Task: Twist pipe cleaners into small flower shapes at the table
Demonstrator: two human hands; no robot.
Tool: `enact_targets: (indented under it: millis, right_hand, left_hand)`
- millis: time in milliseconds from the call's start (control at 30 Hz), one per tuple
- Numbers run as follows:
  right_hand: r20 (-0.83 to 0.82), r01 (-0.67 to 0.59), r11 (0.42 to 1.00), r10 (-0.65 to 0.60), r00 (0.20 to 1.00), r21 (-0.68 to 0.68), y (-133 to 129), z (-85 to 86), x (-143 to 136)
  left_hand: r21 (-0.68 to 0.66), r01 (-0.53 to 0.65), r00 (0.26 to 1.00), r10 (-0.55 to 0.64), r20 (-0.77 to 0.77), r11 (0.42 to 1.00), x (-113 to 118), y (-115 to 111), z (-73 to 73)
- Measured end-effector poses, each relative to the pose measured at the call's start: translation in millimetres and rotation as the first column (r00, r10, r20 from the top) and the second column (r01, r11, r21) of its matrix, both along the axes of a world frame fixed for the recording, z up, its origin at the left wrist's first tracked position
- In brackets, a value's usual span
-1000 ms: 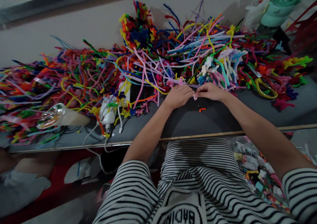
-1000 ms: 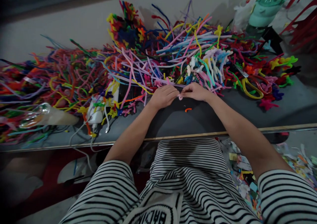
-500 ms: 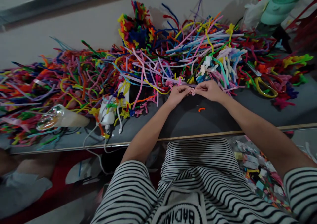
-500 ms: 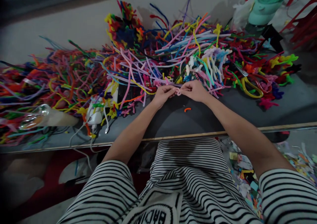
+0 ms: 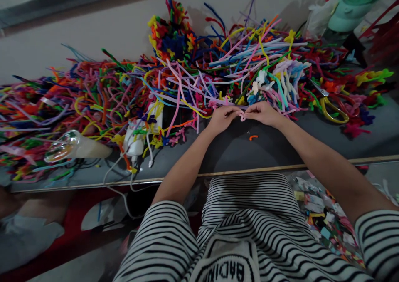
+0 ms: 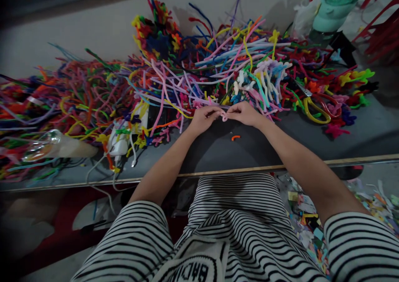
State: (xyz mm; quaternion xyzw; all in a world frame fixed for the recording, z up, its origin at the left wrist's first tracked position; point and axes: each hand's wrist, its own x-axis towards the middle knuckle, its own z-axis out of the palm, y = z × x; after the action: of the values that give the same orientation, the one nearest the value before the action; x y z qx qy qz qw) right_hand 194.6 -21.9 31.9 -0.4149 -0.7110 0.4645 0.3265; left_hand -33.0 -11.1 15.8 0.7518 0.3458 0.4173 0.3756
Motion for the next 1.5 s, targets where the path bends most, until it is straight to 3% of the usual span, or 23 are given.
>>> enact_targets:
  millis: [267,567,833,1100,1500]
  right_hand:
    - [-0.049,-0.023,0.999,0.02,0.999,-0.049,-4.6,9.2,1.0]
    - [-0.083,-0.052,0.995,0.045,0.996,-0.083,1.1,-0.9,2.1]
    - [-0.063,-0.023,0.996,0.018,0.998,-0.085,-0.1,1.0,1.3]
    - [-0.064,-0.036,0.998,0.032,0.997,-0.056,-0.2,0.5,1.6]
    - [-0.09,-0.049,0.998,0.045,0.995,-0.046,0.2,-2.6,-0.6]
  left_hand:
    - [-0.131,0.081,0.987,-0.061,0.151,0.988,1.0,3.7,-2.3]
    - [-0.155,-0.056,0.994,0.069,0.085,0.986,7.8,-7.0,3.6]
    - [-0.144,-0.077,0.993,0.089,0.074,0.987,9.2,-10.2,5.0]
    - [-0.412,0.047,0.988,0.019,0.156,0.91,7.6,-1.2,-0.7]
    - [-0.401,0.093,0.991,-0.048,0.121,0.911,5.5,0.1,-1.3]
